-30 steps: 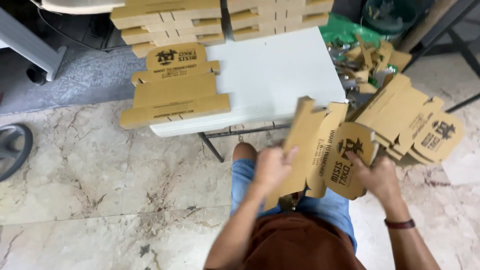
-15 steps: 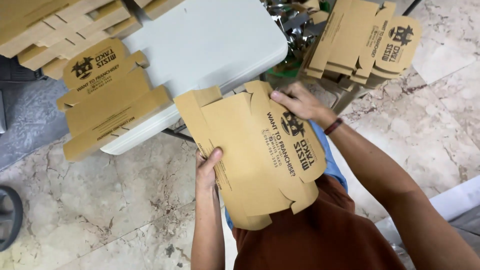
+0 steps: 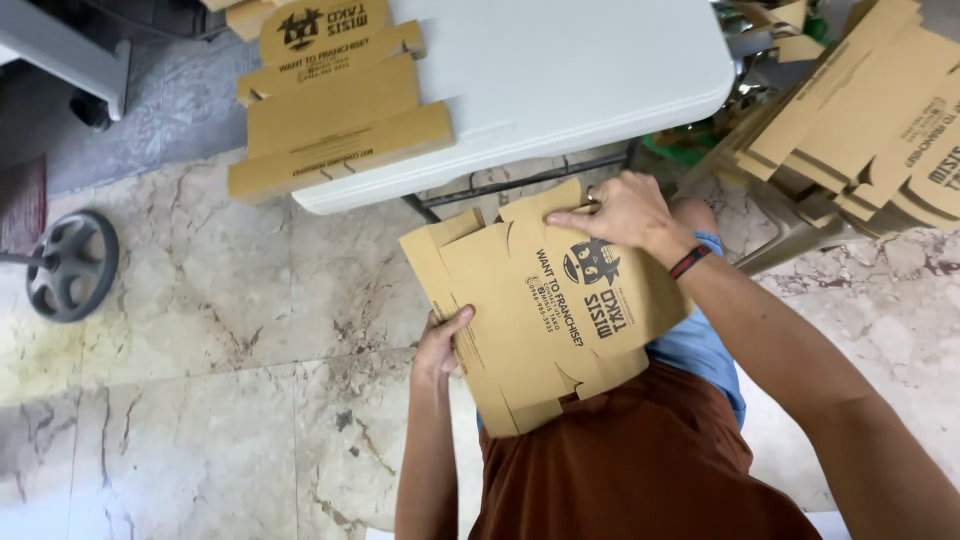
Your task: Folding flat cardboard templates into boxes and stacking them on a table in a packaging facility.
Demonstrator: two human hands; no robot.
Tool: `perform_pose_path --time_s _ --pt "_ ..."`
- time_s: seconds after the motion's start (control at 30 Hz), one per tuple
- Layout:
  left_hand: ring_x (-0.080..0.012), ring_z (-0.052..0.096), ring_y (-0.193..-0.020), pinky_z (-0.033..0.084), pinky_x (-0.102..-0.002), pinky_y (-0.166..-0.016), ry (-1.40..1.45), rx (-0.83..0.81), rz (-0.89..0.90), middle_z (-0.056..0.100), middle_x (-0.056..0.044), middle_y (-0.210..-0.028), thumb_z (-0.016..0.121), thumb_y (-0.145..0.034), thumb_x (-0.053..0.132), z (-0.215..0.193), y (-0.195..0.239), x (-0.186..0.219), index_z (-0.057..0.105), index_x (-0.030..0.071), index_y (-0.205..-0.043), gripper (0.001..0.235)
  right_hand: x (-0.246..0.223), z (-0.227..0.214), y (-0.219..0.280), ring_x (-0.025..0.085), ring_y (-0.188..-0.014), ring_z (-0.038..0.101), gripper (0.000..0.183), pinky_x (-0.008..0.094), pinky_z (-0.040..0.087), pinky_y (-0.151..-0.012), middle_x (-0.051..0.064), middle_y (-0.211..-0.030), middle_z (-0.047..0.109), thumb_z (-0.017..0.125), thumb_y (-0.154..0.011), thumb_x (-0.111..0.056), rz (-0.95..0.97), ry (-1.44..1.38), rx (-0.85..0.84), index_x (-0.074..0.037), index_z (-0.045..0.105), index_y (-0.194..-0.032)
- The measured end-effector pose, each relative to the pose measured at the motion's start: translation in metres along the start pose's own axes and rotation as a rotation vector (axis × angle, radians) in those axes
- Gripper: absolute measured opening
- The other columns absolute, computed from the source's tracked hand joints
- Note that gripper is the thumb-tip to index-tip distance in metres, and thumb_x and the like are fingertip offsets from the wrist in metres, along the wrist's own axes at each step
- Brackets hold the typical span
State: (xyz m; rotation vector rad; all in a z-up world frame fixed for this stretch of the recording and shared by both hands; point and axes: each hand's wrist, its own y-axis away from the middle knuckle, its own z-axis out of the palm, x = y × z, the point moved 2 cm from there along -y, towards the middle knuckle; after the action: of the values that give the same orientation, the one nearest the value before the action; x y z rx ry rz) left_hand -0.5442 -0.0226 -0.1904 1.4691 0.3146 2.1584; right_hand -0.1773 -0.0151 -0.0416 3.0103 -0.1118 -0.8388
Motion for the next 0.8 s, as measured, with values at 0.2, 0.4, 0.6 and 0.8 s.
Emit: perform_pose_path --time_s 0.2,0.4,0.6,0.8 --pt "-0.0417 0.071 -0.106 0.056 -0.061 -0.091 0.239 -0.113 -0.109 0.071 -0.022 -0.123 0.083 -0.079 0.017 -0.081 -0.087 -0.093 0.062 0.003 -0.136 0.063 -0.028 -0.015 -0.014 0.031 -0.046 0.056 0.081 0.037 0.043 -0.052 0.01 -0.042 0.048 0.08 -0.077 -0.073 -0.254 -0.198 0.063 -0.01 0.038 -0.047" --pt "-0.0288 0.052 -0.106 0.053 -0.052 -0.097 -0.009 0.317 0.006 0.059 -0.016 -0.12 0.074 -0.089 0.024 0.032 0.035 0.091 0.063 0.001 -0.137 0.054 -0.045 -0.038 0.015 0.032 -0.048 0.061 0.076 0.039 0.048 -0.057 0.011 -0.042 0.053 0.072 -0.078 -0.079 -0.171 0.031 0.052 -0.011 0.053 -0.047" --pt "-0.0343 0.064 -0.119 0.046 -0.049 -0.108 -1.02 0.038 1.111 0.069 -0.015 -0.123 0.049 -0.108 0.031 0.164 0.09 0.183 0.066 0.004 -0.127 0.037 -0.118 -0.07 0.064 0.019 -0.041 0.057 0.071 0.032 0.048 -0.054 0.0 -0.043 0.058 0.061 -0.093 -0.074 -0.316 0.211 0.077 -0.016 0.065 -0.053" --pt "-0.0296 0.061 -0.066 0.049 -0.046 -0.073 -1.096 -0.155 0.807 0.062 -0.014 -0.066 0.029 -0.109 0.038 0.132 -0.004 0.115 0.067 0.009 -0.078 0.057 -0.138 -0.074 0.078 0.017 -0.044 0.061 0.063 0.032 0.049 -0.058 0.001 -0.047 0.062 0.059 -0.097 -0.07 -0.374 0.304 0.134 -0.019 0.07 -0.061"
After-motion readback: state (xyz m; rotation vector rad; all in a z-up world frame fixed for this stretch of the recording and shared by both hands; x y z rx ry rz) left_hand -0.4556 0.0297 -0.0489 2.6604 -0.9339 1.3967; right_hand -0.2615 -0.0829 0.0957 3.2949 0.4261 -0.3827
